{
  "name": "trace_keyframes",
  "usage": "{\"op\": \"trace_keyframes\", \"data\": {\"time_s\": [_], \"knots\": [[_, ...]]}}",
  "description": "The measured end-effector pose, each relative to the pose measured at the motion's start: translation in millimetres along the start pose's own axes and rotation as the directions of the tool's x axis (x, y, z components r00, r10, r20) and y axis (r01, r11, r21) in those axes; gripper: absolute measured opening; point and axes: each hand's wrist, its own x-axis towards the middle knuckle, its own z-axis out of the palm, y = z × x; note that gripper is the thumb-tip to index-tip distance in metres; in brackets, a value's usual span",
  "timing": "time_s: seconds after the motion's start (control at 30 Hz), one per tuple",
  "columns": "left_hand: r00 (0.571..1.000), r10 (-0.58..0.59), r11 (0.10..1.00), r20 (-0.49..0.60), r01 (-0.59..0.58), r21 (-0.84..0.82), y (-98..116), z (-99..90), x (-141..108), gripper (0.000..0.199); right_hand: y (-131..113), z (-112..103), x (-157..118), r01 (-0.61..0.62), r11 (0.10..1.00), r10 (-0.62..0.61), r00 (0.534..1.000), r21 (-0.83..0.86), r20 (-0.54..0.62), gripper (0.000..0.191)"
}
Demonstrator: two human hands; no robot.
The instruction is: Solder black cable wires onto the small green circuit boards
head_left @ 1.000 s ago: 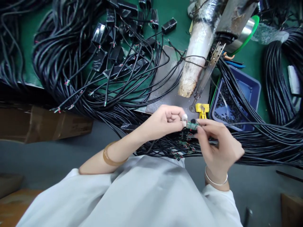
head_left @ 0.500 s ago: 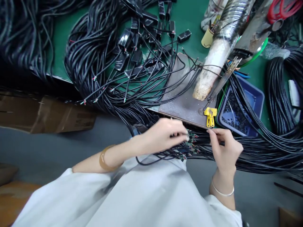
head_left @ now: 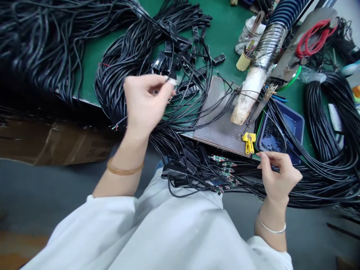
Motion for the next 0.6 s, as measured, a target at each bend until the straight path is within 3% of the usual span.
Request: {"op": "trace_keyframes", "data": {"time_s": [0.07, 0.1, 0.2, 0.27, 0.37, 0.47, 0.53, 0.6], "knots": [[0.998, 0.004, 0.997, -0.056, -0.008, -0.078, 7, -3.2, 1, 0.02, 1, -3, 2, -0.032, 0.999, 0.032, 0.999, -0.001, -0.008, 0.011], [1.0, 0.012, 0.997, -0.012, -0.013, -0.076, 12, -0.5, 1, 0.019, 0, -5, 3, -0.048, 0.999, 0.048, 0.999, 0.004, -0.012, 0.012], [0.957, 0.014, 0.989, 0.289, -0.055, 0.136, 27, 22.9, -4, 0.017, -4, -8, 7, -0.071, 0.997, 0.073, 0.997, 0.034, -0.037, 0.013], [0.901, 0.056, 0.891, 0.43, -0.24, 0.386, 30, 44.5, -10, 0.013, -8, -11, 9, -0.055, 0.997, 0.057, 0.997, 0.051, -0.052, 0.011], [0.84, 0.075, 0.741, 0.537, -0.407, 0.533, 24, 69.7, -19, 0.015, -9, -13, 9, -0.024, 0.999, 0.026, 0.998, 0.037, -0.051, 0.009], [0.867, 0.089, 0.794, 0.49, -0.359, 0.491, 15, 76.6, -22, 0.017, -3, -14, 8, -0.025, 0.999, 0.026, 0.998, 0.029, -0.048, 0.007], [0.939, 0.087, 0.919, 0.333, -0.205, 0.337, 13, 71.3, -20, 0.012, 3, -16, 9, -0.034, 0.998, 0.037, 0.996, 0.045, -0.085, 0.008], [0.988, -0.01, 0.999, 0.154, 0.004, 0.043, 18, 59.7, -17, 0.006, 5, -20, 11, -0.062, 0.992, 0.077, 0.987, 0.113, -0.142, 0.011]]}}
